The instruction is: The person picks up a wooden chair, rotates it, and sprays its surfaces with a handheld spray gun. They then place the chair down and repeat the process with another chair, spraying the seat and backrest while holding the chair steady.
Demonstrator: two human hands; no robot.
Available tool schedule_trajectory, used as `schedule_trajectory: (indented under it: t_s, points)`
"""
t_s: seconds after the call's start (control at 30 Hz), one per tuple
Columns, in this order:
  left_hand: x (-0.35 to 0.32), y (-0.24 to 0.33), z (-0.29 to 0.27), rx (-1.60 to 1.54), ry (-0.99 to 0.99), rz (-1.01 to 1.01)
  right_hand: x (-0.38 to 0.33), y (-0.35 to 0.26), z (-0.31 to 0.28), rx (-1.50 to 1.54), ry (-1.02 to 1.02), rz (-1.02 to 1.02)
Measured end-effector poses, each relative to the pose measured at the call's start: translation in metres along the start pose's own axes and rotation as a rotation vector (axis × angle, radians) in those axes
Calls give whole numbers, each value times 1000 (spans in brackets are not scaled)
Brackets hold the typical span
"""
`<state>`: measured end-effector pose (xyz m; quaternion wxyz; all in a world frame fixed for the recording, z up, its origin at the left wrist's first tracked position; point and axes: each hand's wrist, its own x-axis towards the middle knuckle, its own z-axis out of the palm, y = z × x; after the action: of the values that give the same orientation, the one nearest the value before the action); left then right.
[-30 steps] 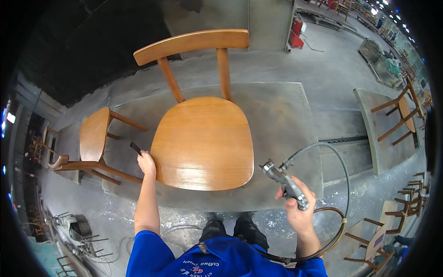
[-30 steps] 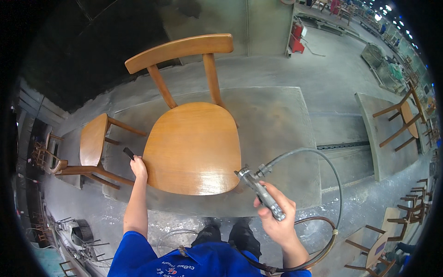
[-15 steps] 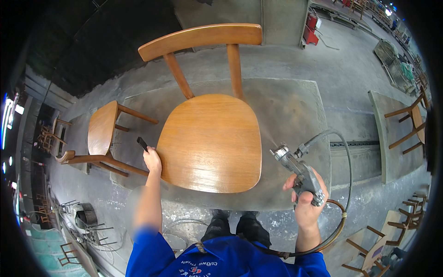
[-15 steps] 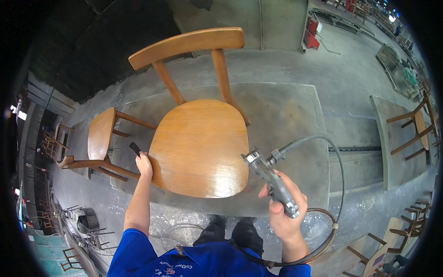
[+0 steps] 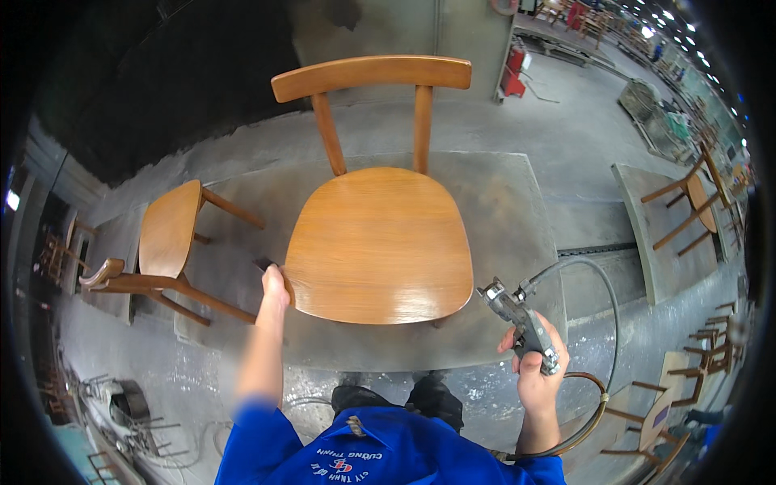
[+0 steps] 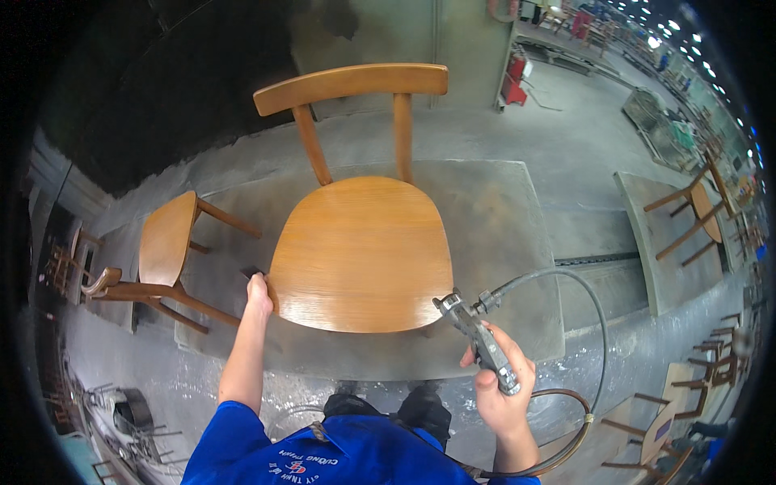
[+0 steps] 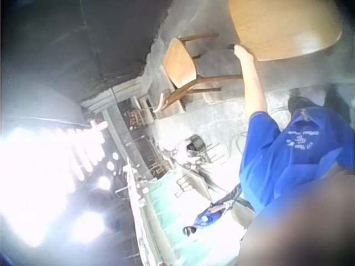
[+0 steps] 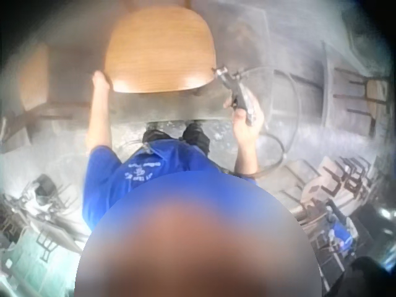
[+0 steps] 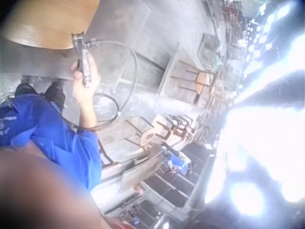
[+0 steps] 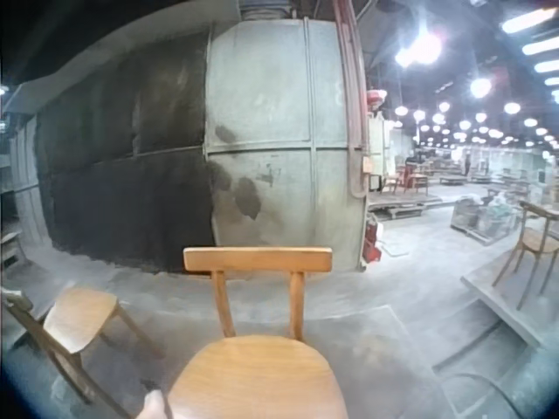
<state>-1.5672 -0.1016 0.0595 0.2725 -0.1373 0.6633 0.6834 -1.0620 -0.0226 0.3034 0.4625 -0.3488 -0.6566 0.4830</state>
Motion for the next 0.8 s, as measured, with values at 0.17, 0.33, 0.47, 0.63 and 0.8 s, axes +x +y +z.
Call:
schedule_trajectory:
  t_s: [0.17, 0.33, 0.47, 0.63, 0.8]
  points:
    - [-57, -32, -4, -178, -230, -256, -82, -50, 76, -158, 91, -114]
    - [-148, -77, 10, -418, -504, -719, -145, -103, 160, -319, 166, -226]
    - [-198, -115, 41, -304, -551, -741, -178, -145, 200, -531, 105, -332]
    - [-156, -157, 11, 174, -710, -697, -192, -178, 239, -669, -7, -381]
    - [-8, -186, -114, 302, -537, -670, -191, -197, 270, -730, 48, -487]
